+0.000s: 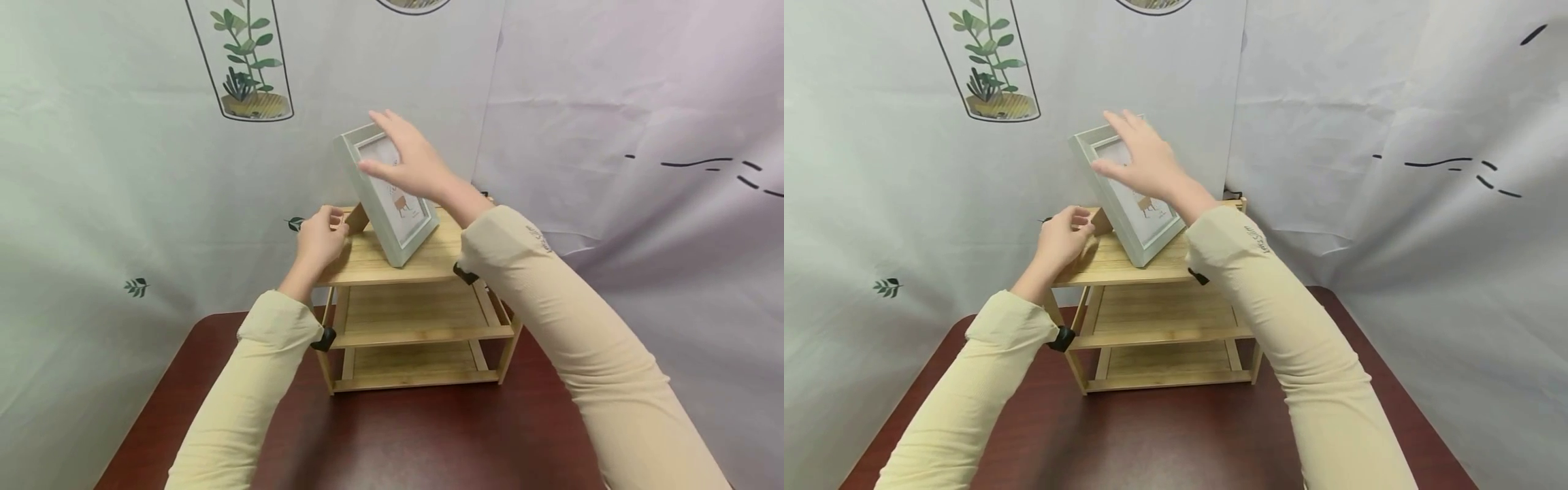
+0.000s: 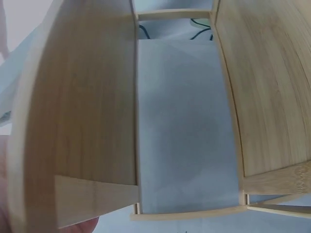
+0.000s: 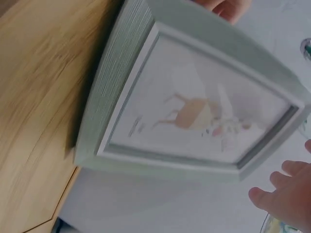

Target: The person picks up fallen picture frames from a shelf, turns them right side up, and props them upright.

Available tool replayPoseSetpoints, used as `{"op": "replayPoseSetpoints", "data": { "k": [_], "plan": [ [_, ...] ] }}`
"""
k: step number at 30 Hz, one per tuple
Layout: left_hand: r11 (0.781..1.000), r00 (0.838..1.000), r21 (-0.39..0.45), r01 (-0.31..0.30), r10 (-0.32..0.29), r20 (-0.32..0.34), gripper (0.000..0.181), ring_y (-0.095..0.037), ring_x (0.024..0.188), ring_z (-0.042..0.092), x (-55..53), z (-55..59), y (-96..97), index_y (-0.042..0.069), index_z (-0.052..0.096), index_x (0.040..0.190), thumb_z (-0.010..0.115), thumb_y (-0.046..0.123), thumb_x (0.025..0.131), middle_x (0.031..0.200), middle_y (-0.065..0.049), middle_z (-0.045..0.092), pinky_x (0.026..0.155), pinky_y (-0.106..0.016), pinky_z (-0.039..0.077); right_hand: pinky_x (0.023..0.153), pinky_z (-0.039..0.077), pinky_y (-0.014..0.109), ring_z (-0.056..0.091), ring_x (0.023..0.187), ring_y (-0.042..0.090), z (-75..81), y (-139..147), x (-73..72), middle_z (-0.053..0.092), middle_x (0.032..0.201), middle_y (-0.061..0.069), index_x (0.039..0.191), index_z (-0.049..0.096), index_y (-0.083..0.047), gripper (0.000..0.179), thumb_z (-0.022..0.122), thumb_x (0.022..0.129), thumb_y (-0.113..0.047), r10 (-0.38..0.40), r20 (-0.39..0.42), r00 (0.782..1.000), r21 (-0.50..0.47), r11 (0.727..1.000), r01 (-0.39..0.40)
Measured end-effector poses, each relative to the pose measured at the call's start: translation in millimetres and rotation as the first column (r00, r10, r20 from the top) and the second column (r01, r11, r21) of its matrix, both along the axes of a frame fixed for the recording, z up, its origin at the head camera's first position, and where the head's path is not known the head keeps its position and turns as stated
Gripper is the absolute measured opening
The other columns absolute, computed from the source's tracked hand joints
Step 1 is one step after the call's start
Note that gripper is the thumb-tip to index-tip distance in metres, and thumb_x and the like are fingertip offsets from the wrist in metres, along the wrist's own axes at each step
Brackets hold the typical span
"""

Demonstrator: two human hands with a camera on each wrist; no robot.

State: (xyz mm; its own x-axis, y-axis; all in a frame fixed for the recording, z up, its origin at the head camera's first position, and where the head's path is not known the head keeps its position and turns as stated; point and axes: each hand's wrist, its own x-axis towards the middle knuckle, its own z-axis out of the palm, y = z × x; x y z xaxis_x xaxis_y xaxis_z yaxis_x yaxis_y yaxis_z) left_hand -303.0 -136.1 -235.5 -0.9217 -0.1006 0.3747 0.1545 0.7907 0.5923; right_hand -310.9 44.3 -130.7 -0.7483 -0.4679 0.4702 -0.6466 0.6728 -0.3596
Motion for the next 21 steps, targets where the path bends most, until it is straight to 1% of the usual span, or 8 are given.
{"op": "replayPoseSetpoints", "data": {
  "k": [3,5,8,10,12,14,19,21],
  "plan": [
    [0.995,0.999,0.099,0.010,-0.006,-0.041,0.043,-0.028,0.107,0.053,6.0,2.4,-0.6,0.010,0.042,0.128,0.049,0.021,0.087,0.121,-0.012,0.055,0.093,-0.042,0.037,0.111,0.009,0.030,0.008,0.136,0.007,-1.4,13.9,-4.5,0.012,0.149,-0.005,0.143,0.013,-0.021,0.076,0.051,0.083,-0.049,-0.012,0.050,0.999,-0.078,0.997,0.016],
    [0.980,0.996,0.196,0.029,-0.011,-0.093,0.048,-0.026,0.107,0.054,11.7,3.3,1.7,0.012,0.035,0.133,0.048,0.022,0.087,0.123,-0.012,0.053,0.092,-0.040,0.040,0.111,0.009,0.030,0.009,0.136,0.007,-4.1,22.8,-7.8,0.011,0.149,-0.005,0.143,0.011,-0.021,0.077,0.050,0.083,-0.050,-0.026,0.099,0.995,-0.120,0.992,0.038],
    [0.940,0.983,0.331,0.086,-0.027,-0.180,0.055,-0.022,0.106,0.055,21.0,3.7,9.4,0.018,0.025,0.138,0.047,0.029,0.088,0.124,-0.009,0.051,0.088,-0.037,0.043,0.111,0.010,0.033,0.008,0.136,0.011,-9.7,33.8,-13.0,0.007,0.150,-0.003,0.144,0.007,-0.019,0.080,0.048,0.084,-0.051,-0.040,0.182,0.982,-0.163,0.984,0.070],
    [0.909,0.971,0.393,0.136,-0.045,-0.233,0.060,-0.020,0.104,0.056,27.2,3.4,16.9,0.023,0.019,0.140,0.048,0.034,0.088,0.125,-0.007,0.049,0.085,-0.036,0.045,0.111,0.009,0.036,0.007,0.137,0.014,-14.4,39.8,-15.9,0.005,0.150,-0.001,0.144,0.003,-0.018,0.082,0.046,0.083,-0.053,-0.050,0.241,0.969,-0.167,0.982,0.092],
    [0.890,0.958,0.419,0.178,-0.061,-0.279,0.065,-0.019,0.101,0.057,32.4,2.9,25.0,0.028,0.014,0.141,0.050,0.038,0.087,0.126,-0.006,0.047,0.082,-0.035,0.047,0.111,0.008,0.039,0.006,0.137,0.017,-19.6,44.6,-18.8,0.002,0.150,0.001,0.143,0.000,-0.017,0.084,0.045,0.083,-0.055,-0.051,0.296,0.954,-0.164,0.981,0.104],
    [0.881,0.944,0.420,0.219,-0.082,-0.320,0.070,-0.019,0.098,0.058,36.6,1.6,33.4,0.030,0.010,0.141,0.052,0.038,0.086,0.127,-0.008,0.046,0.079,-0.034,0.048,0.110,0.008,0.041,0.005,0.137,0.019,-24.9,48.3,-21.2,0.000,0.150,0.003,0.143,-0.002,-0.016,0.085,0.043,0.084,-0.057,-0.048,0.348,0.936,-0.153,0.982,0.108],
    [0.876,0.908,0.370,0.308,-0.156,-0.388,0.079,-0.023,0.096,0.057,43.3,-5.0,51.7,0.025,0.004,0.143,0.056,0.034,0.084,0.127,-0.014,0.041,0.076,-0.033,0.050,0.110,0.010,0.041,0.007,0.137,0.024,-37.1,51.8,-27.0,-0.002,0.150,0.009,0.143,-0.007,-0.013,0.087,0.038,0.084,-0.059,-0.029,0.462,0.887,-0.124,0.987,0.097],
    [0.879,0.901,0.352,0.323,-0.171,-0.400,0.080,-0.024,0.096,0.055,44.7,-8.0,57.5,0.023,0.003,0.143,0.056,0.032,0.084,0.126,-0.014,0.041,0.075,-0.033,0.050,0.110,0.011,0.041,0.007,0.137,0.024,-41.3,51.5,-28.4,-0.002,0.149,0.011,0.142,-0.009,-0.013,0.088,0.036,0.084,-0.060,-0.029,0.493,0.870,-0.110,0.989,0.095]
  ]
}}
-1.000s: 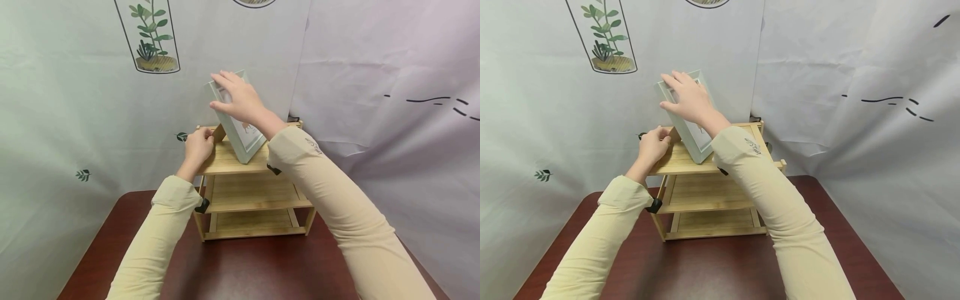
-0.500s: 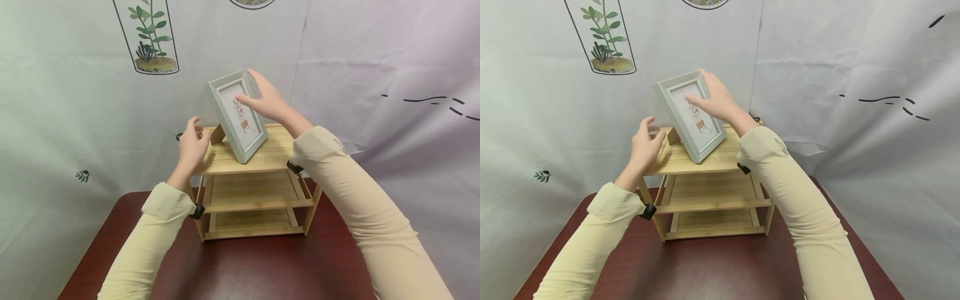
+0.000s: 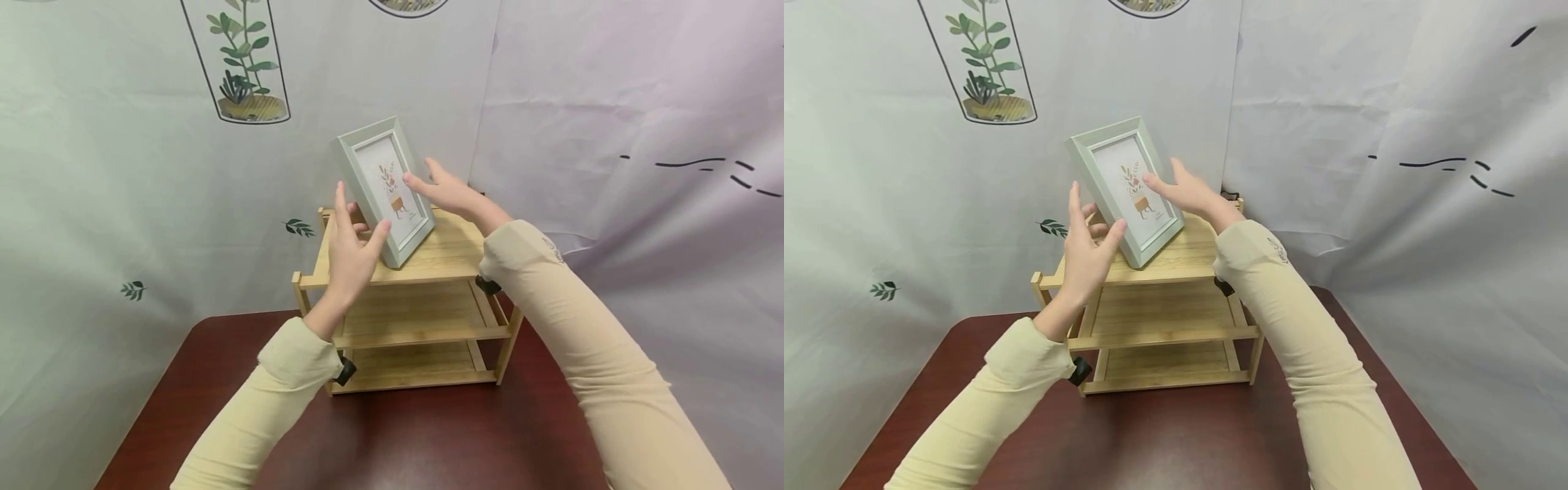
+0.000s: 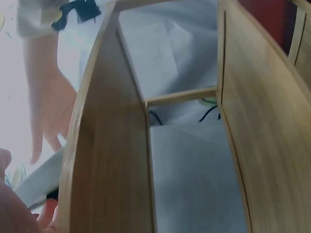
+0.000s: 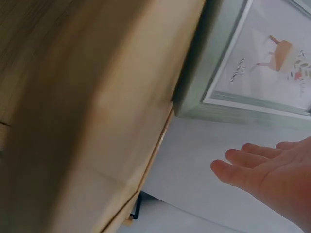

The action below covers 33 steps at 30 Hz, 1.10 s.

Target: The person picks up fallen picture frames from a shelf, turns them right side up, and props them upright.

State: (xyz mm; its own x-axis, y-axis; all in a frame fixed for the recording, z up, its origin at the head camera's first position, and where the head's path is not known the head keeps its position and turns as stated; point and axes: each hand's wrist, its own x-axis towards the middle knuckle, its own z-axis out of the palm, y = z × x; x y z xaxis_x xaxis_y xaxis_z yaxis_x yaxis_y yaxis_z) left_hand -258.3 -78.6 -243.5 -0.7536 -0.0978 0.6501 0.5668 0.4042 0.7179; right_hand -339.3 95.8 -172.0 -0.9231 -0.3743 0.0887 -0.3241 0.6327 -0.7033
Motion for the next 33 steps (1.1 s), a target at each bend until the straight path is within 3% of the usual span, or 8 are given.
{"op": "replayPoseSetpoints", "data": {
  "k": [5,10,14,17,24,29,33],
  "plan": [
    [1.000,1.000,-0.018,-0.013,0.013,-0.011,0.076,-0.023,0.095,0.056,0.1,-7.9,8.4,0.020,0.006,0.143,0.056,0.025,0.085,0.127,-0.013,0.044,0.071,-0.030,0.052,0.110,0.012,0.041,0.007,0.136,0.026,-9.6,-3.4,-0.2,-0.001,0.148,0.015,0.141,-0.012,-0.009,0.087,0.033,0.086,-0.058,0.026,0.040,0.999,0.014,1.000,-0.027],
    [0.998,0.999,-0.031,-0.048,0.047,-0.025,0.072,-0.022,0.090,0.056,-2.1,-12.0,10.2,0.016,0.013,0.143,0.056,0.017,0.085,0.124,-0.015,0.048,0.069,-0.029,0.052,0.108,0.019,0.041,0.020,0.133,0.027,-17.5,-7.1,-0.3,0.020,0.143,0.017,0.140,0.002,-0.008,0.076,0.036,0.088,-0.052,0.082,0.030,0.996,-0.067,0.995,-0.079],
    [0.998,0.998,-0.038,-0.057,0.056,-0.027,0.070,-0.022,0.086,0.057,-3.4,-12.8,10.0,0.015,0.016,0.142,0.056,0.013,0.085,0.120,-0.016,0.052,0.067,-0.029,0.052,0.106,0.023,0.042,0.027,0.130,0.027,-21.4,-7.5,-0.8,0.029,0.138,0.016,0.139,0.008,-0.009,0.073,0.038,0.088,-0.052,0.075,0.005,0.997,-0.084,0.994,-0.074],
    [0.998,0.999,-0.037,-0.049,0.049,-0.001,0.069,-0.022,0.085,0.058,-3.2,-12.1,8.2,0.017,0.015,0.142,0.054,0.011,0.085,0.117,-0.015,0.054,0.069,-0.029,0.051,0.106,0.024,0.042,0.029,0.129,0.028,-23.3,-5.7,-0.7,0.031,0.137,0.017,0.139,0.010,-0.009,0.074,0.039,0.087,-0.052,0.070,-0.010,0.998,-0.085,0.994,-0.070],
    [0.998,0.998,-0.056,-0.026,0.030,0.058,0.065,-0.021,0.086,0.058,-4.2,-8.8,-5.7,0.019,0.019,0.142,0.052,0.012,0.086,0.109,-0.015,0.056,0.076,-0.032,0.050,0.106,0.023,0.044,0.020,0.133,0.029,-25.3,6.8,3.4,0.014,0.146,0.018,0.143,0.000,-0.008,0.079,0.040,0.088,-0.049,0.021,0.021,1.000,-0.070,0.997,-0.019],
    [0.995,0.992,-0.093,-0.041,0.052,0.119,0.062,-0.024,0.095,0.059,-5.4,-4.8,-17.4,0.024,0.023,0.140,0.052,0.015,0.086,0.119,-0.014,0.053,0.079,-0.035,0.050,0.099,0.032,0.047,0.032,0.126,0.033,-27.0,15.5,9.9,0.027,0.138,0.024,0.142,0.004,-0.011,0.075,0.046,0.088,-0.042,0.015,0.017,1.000,-0.056,0.998,-0.014],
    [0.992,0.981,-0.127,-0.024,0.048,0.186,0.062,-0.026,0.097,0.060,-7.0,-1.5,-25.4,0.030,0.021,0.140,0.050,0.019,0.087,0.113,-0.016,0.057,0.079,-0.040,0.050,0.096,0.035,0.047,0.040,0.119,0.033,-31.1,20.4,15.5,0.036,0.130,0.024,0.140,0.009,-0.010,0.070,0.050,0.088,-0.033,0.011,-0.019,1.000,-0.069,0.998,-0.012]
  ]
}}
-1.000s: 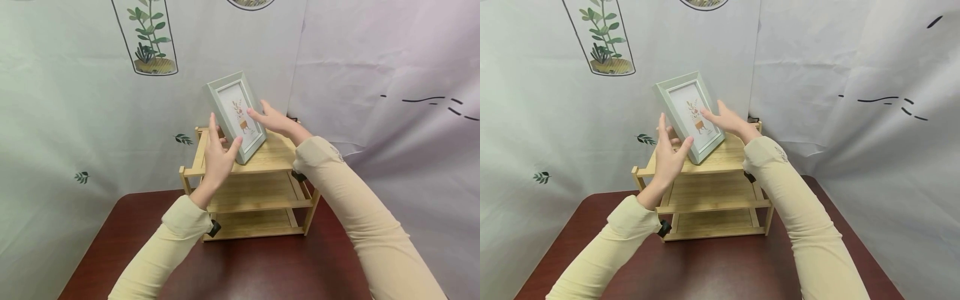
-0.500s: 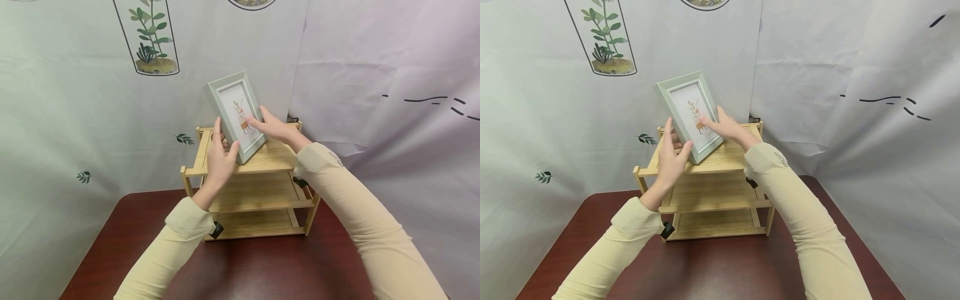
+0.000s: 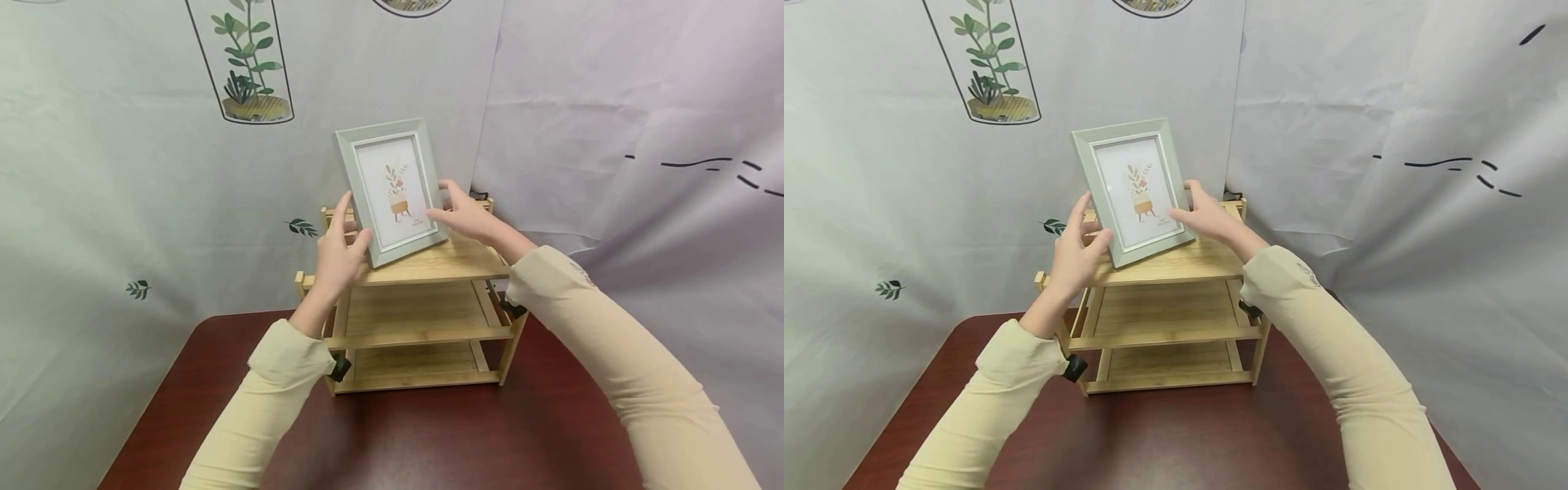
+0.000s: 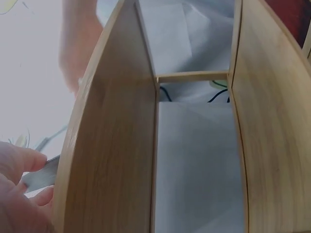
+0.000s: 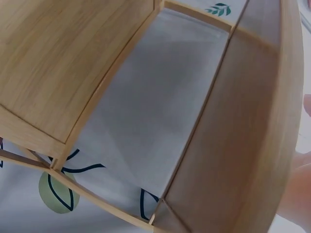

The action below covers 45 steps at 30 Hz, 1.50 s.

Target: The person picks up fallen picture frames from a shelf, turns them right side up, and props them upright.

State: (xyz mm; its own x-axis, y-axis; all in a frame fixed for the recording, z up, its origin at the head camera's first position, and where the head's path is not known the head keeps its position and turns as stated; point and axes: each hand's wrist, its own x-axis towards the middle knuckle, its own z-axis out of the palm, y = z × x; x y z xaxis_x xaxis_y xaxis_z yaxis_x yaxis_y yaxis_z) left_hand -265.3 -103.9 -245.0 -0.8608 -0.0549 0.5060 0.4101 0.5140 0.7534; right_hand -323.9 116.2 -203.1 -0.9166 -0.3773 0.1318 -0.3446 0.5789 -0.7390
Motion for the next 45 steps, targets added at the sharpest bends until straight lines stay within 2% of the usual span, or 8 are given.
{"op": "replayPoseSetpoints", "data": {
  "k": [10,15,23,29,38,41,45],
  "plan": [
    [0.997,0.995,-0.072,0.038,-0.032,0.092,0.060,-0.029,0.106,0.054,-2.8,6.6,-12.1,0.034,0.016,0.141,0.044,0.019,0.090,0.122,-0.019,0.051,0.086,-0.046,0.044,0.082,0.044,0.038,0.053,0.098,0.030,-19.3,8.7,11.4,0.048,0.110,0.022,0.130,0.024,-0.003,0.052,0.048,0.085,-0.008,-0.014,-0.143,0.990,-0.081,0.997,0.002],
    [0.995,0.993,-0.081,0.053,-0.044,0.111,0.060,-0.030,0.108,0.053,-6.0,7.2,-14.4,0.038,0.014,0.140,0.042,0.018,0.091,0.124,-0.020,0.050,0.087,-0.046,0.044,0.077,0.044,0.032,0.051,0.090,0.025,-26.6,10.6,16.0,0.047,0.104,0.016,0.129,0.027,-0.005,0.050,0.047,0.083,-0.006,-0.031,-0.149,0.988,-0.152,0.988,0.008],
    [0.994,0.994,-0.106,0.038,-0.027,0.103,0.057,-0.031,0.110,0.052,-9.4,4.7,-16.7,0.037,0.015,0.140,0.041,0.019,0.092,0.126,-0.020,0.049,0.090,-0.047,0.043,0.068,0.046,0.027,0.055,0.081,0.023,-37.5,12.0,18.2,0.052,0.098,0.017,0.126,0.031,-0.001,0.047,0.048,0.083,-0.006,-0.023,-0.264,0.964,-0.179,0.984,-0.025],
    [0.993,0.998,-0.111,0.030,-0.023,0.066,0.053,-0.034,0.110,0.052,-10.9,0.8,-17.2,0.031,0.020,0.140,0.040,0.020,0.093,0.128,-0.022,0.046,0.091,-0.047,0.042,0.062,0.043,0.020,0.051,0.073,0.016,-39.0,11.2,21.8,0.051,0.095,0.017,0.124,0.031,0.000,0.046,0.049,0.081,-0.001,-0.019,-0.259,0.966,-0.240,0.970,-0.046],
    [0.995,0.999,-0.096,0.025,-0.021,0.049,0.050,-0.032,0.109,0.052,-10.5,-1.5,-15.5,0.029,0.024,0.140,0.041,0.021,0.093,0.127,-0.021,0.048,0.090,-0.045,0.043,0.062,0.040,0.018,0.049,0.072,0.016,-21.7,5.9,50.3,0.049,0.092,0.019,0.123,0.030,0.006,0.045,0.047,0.081,0.003,-0.026,-0.254,0.967,-0.237,0.971,-0.036],
    [0.995,0.999,-0.095,0.026,-0.021,0.050,0.050,-0.032,0.109,0.053,-9.8,-1.5,-15.2,0.028,0.025,0.140,0.041,0.021,0.093,0.127,-0.021,0.048,0.090,-0.045,0.043,0.063,0.040,0.018,0.049,0.073,0.016,-20.7,5.9,51.9,0.049,0.093,0.018,0.123,0.030,0.007,0.045,0.046,0.081,0.003,-0.030,-0.250,0.968,-0.233,0.972,-0.030],
    [0.995,0.999,-0.096,0.024,-0.019,0.045,0.049,-0.032,0.109,0.053,-8.9,-1.7,-14.4,0.027,0.025,0.140,0.041,0.021,0.093,0.127,-0.020,0.047,0.090,-0.045,0.043,0.063,0.041,0.017,0.049,0.074,0.016,-24.8,8.6,46.1,0.049,0.093,0.017,0.124,0.030,0.006,0.046,0.047,0.081,0.002,-0.026,-0.244,0.969,-0.242,0.970,-0.035]
  ]
}}
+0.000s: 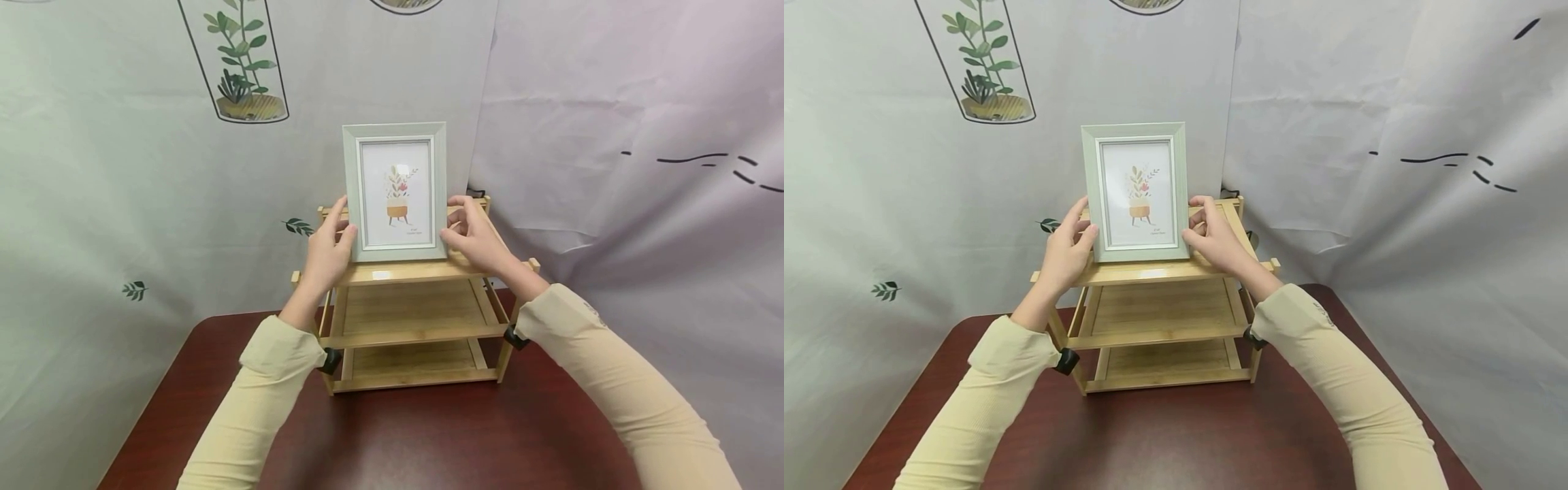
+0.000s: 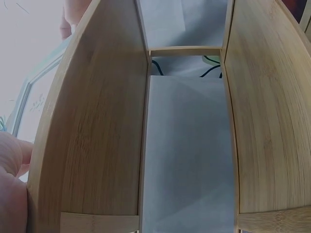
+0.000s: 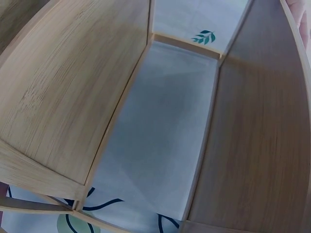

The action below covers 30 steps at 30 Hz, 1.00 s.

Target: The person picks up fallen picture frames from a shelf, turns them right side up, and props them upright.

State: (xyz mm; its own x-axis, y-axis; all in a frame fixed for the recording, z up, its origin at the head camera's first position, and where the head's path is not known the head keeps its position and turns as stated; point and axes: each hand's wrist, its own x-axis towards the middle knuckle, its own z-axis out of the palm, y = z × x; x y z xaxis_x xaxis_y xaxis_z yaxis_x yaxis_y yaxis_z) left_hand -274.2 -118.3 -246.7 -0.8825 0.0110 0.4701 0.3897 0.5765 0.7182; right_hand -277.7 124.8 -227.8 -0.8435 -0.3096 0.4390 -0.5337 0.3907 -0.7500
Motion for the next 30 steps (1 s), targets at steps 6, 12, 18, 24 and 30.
{"op": "replayPoseSetpoints", "data": {
  "k": [6,12,18,24,30],
  "plan": [
    [1.000,1.000,-0.001,-0.008,0.008,-0.020,0.048,-0.032,0.107,0.054,0.6,-0.8,2.4,0.025,0.027,0.139,0.041,0.022,0.093,0.124,-0.021,0.050,0.089,-0.045,0.043,0.064,0.043,0.019,0.051,0.077,0.018,-13.1,7.3,-19.9,0.050,0.093,0.014,0.126,0.031,0.000,0.048,0.050,0.082,-0.003,-0.003,0.006,1.000,-0.011,1.000,0.003],
    [0.995,0.997,0.083,-0.049,0.053,-0.049,0.049,-0.030,0.102,0.057,1.2,-3.1,3.9,0.023,0.031,0.137,0.045,0.021,0.091,0.119,-0.014,0.054,0.085,-0.042,0.046,0.067,0.045,0.022,0.053,0.079,0.018,-17.7,11.7,-23.7,0.051,0.094,0.014,0.126,0.032,-0.002,0.049,0.052,0.083,-0.008,0.007,-0.006,1.000,-0.017,1.000,-0.007],
    [0.967,0.971,0.233,-0.103,0.149,-0.188,0.048,-0.024,0.098,0.057,11.1,0.0,-2.2,0.016,0.038,0.133,0.048,0.015,0.086,0.119,-0.008,0.055,0.081,-0.037,0.047,0.074,0.047,0.025,0.054,0.087,0.018,-4.4,27.4,-15.7,0.050,0.107,0.020,0.129,0.033,-0.004,0.050,0.055,0.084,-0.010,0.007,-0.015,1.000,-0.055,0.998,-0.008],
    [0.976,0.904,0.179,-0.123,0.185,-0.385,0.037,-0.022,0.092,0.059,32.4,14.9,-23.8,0.006,0.051,0.121,0.050,0.007,0.085,0.112,-0.010,0.059,0.073,-0.029,0.048,0.077,0.043,0.017,0.053,0.087,0.001,14.4,67.7,0.8,0.057,0.101,0.006,0.121,0.044,-0.003,0.040,0.055,0.083,-0.007,-0.143,-0.197,0.970,-0.064,0.989,0.133],
    [0.945,0.791,-0.046,-0.323,0.243,-0.561,0.023,-0.032,0.098,0.054,32.6,-3.4,-77.2,0.000,0.061,0.104,0.052,0.005,0.083,0.106,-0.017,0.060,0.082,-0.043,0.043,0.076,0.036,0.016,0.051,0.092,0.000,-3.3,115.3,15.4,0.060,0.099,0.006,0.118,0.048,-0.001,0.037,0.056,0.082,-0.007,-0.332,-0.357,0.873,-0.007,0.936,0.353]
  ]
}}
